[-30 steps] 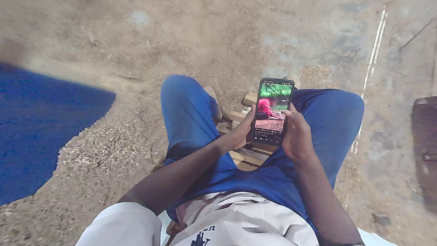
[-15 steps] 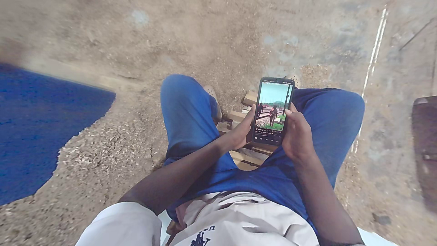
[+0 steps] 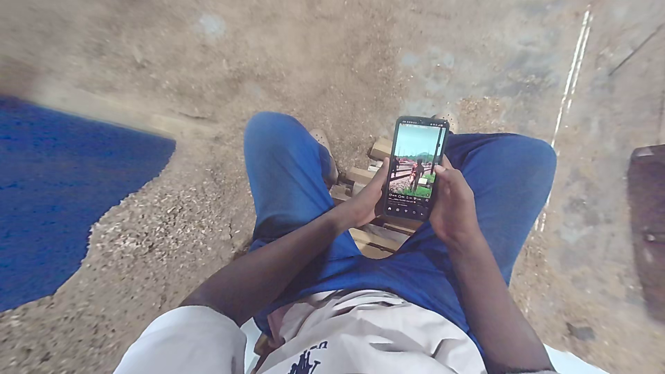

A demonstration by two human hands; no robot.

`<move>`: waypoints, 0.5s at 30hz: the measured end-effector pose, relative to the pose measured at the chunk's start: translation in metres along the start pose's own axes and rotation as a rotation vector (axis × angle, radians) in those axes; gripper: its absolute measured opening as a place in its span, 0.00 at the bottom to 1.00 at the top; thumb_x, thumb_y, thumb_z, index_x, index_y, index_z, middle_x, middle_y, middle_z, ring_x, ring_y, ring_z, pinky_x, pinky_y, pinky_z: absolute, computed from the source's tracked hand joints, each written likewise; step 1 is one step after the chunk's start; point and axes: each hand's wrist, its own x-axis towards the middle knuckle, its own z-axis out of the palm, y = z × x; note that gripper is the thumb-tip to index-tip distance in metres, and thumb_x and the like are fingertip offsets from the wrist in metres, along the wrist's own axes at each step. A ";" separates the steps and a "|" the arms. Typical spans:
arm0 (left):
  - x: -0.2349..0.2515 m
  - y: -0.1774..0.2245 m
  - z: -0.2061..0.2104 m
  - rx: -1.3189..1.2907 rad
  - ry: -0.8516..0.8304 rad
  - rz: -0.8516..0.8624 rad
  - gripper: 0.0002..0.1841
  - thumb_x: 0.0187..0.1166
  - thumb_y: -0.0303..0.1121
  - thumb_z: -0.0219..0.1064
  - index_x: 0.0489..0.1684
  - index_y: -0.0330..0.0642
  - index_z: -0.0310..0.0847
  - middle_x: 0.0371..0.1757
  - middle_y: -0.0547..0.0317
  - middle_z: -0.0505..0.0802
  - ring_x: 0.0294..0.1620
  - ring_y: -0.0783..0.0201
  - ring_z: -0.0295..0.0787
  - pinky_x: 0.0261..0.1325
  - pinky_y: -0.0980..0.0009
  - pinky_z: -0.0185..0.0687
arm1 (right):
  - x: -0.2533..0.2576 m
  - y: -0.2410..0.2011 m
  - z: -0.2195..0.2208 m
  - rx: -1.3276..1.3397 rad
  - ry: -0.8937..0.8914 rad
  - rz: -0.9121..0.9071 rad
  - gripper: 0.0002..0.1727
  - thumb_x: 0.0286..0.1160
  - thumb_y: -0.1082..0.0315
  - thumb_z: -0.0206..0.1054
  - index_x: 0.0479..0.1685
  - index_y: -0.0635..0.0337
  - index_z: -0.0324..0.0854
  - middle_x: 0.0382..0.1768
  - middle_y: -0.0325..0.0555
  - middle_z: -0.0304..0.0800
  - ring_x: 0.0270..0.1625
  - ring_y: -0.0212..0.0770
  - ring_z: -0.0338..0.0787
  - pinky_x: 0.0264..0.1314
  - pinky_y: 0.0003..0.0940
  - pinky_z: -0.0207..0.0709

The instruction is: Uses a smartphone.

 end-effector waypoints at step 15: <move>-0.001 0.002 0.003 -0.037 0.018 0.004 0.42 0.86 0.67 0.21 0.73 0.50 0.73 0.56 0.57 0.92 0.59 0.64 0.90 0.62 0.64 0.87 | 0.001 0.000 0.001 -0.009 0.019 0.004 0.30 0.77 0.53 0.50 0.82 0.41 0.64 0.61 0.34 0.87 0.59 0.29 0.89 0.60 0.32 0.86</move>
